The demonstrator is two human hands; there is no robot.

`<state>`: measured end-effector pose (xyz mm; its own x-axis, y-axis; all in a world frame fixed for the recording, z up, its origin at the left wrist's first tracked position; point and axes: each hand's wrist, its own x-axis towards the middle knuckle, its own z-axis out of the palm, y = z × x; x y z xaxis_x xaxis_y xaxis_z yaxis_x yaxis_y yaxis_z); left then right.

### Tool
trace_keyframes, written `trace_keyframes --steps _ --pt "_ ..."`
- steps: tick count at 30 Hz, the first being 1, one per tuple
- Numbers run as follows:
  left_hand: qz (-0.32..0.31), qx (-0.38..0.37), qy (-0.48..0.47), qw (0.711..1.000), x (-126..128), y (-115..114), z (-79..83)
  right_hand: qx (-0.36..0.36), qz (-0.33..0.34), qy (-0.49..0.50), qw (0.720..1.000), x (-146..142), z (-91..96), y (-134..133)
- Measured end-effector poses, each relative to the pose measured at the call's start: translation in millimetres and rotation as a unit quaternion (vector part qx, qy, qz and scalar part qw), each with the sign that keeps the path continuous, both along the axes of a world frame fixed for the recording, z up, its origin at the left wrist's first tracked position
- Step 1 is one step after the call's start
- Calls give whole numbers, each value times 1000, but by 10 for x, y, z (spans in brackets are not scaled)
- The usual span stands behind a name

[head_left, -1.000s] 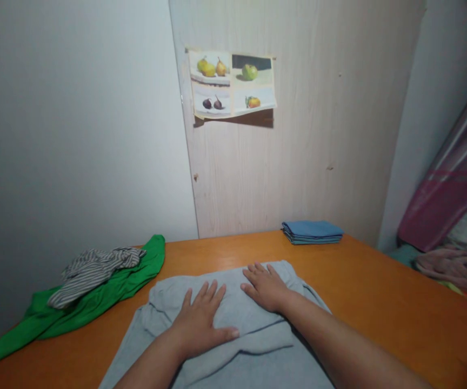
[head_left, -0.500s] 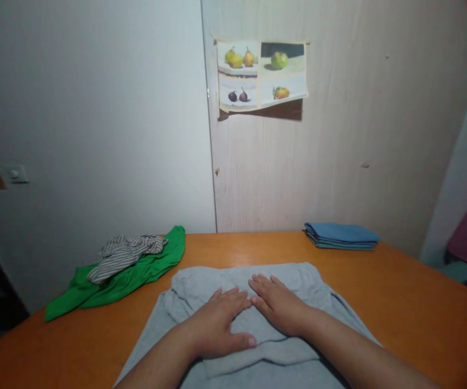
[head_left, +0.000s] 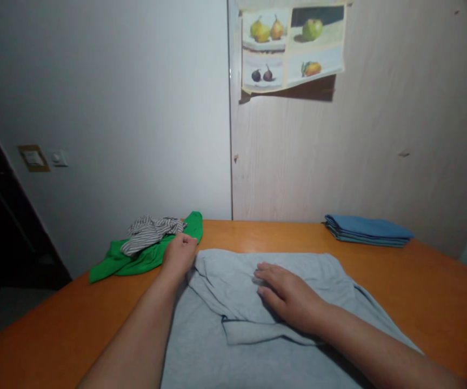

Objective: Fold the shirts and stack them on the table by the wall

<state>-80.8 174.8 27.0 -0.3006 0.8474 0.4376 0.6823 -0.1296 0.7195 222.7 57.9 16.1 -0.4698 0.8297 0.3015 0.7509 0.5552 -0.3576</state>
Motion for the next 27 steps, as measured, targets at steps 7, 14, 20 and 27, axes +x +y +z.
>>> trace_keyframes --steps 7,14,20,27 --pt "-40 -79 39 995 29 -10 -128 23 170 25 985 -279 32 -320" --pt "-86 -89 -38 992 116 -49 -143 1 120 96 988 -329 -67 -273" --pt "-79 -73 -136 985 190 -36 -120 -122 69 306 942 -224 -40 -200" --pt "-9 -94 -137 986 132 5 -146 -45 234 185 953 -287 26 -341"
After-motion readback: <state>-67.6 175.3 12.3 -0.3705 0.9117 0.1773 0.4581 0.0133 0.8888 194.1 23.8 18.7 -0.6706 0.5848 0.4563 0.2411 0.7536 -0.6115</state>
